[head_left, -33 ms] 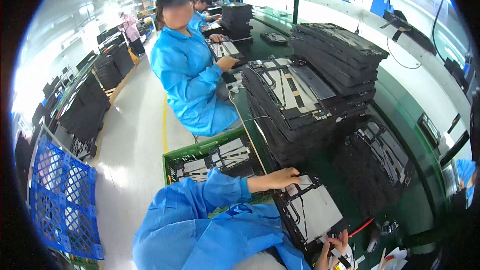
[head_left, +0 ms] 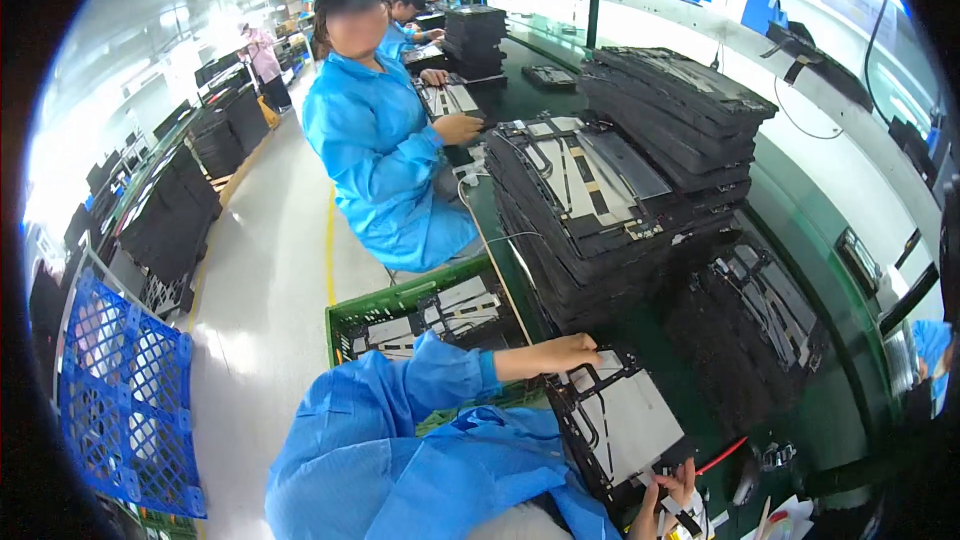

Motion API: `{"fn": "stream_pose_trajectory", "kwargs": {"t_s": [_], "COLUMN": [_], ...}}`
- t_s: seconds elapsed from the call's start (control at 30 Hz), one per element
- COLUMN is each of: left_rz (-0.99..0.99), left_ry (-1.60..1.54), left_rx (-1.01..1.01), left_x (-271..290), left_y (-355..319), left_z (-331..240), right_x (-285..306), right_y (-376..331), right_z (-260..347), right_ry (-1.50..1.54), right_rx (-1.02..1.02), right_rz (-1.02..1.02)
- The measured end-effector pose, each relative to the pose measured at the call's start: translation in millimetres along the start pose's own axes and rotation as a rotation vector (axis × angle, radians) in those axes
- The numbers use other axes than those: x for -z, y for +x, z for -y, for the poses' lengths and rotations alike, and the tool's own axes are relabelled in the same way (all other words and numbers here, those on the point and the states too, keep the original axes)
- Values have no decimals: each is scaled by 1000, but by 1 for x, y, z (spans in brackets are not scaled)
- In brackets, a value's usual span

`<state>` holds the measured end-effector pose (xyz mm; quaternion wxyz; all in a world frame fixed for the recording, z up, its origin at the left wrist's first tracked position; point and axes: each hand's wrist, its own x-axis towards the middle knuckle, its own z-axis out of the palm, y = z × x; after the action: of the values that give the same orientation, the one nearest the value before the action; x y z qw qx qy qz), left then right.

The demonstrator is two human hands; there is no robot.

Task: The person tests internal components of tablet devices and connects ribbon cables to them. This is done by hand, using a spudger and tweezers to manipulate the small components.

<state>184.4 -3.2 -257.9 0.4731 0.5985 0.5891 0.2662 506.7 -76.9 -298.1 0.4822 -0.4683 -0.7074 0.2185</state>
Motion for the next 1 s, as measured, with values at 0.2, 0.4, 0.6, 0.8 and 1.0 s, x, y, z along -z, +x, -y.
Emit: {"fn": "stream_pose_trajectory", "kwargs": {"t_s": [0.2, 0.4, 0.6, 0.8, 1.0], "left_rz": [4, 259, 45, 113, 155], "left_ry": [-457, -881, -571, -541, -561], "left_rx": [86, 206, 274, -67, -266], "left_x": [20, 12, 4, 33, 48], "left_y": [-5, 23, 17, -5, -16], "left_z": [-23, -25, -50, -79, -82], "right_x": [3, 25, 39, 52, 29], "right_y": [2, 10, 20, 47, 55], "right_z": [17, 37, 66, 99, 108], "right_ry": [239, -189, -485, -658, -527], "right_rx": [-205, -7, 284, 617, 426], "right_rz": [-19, 285, 522, 698, 733]}}
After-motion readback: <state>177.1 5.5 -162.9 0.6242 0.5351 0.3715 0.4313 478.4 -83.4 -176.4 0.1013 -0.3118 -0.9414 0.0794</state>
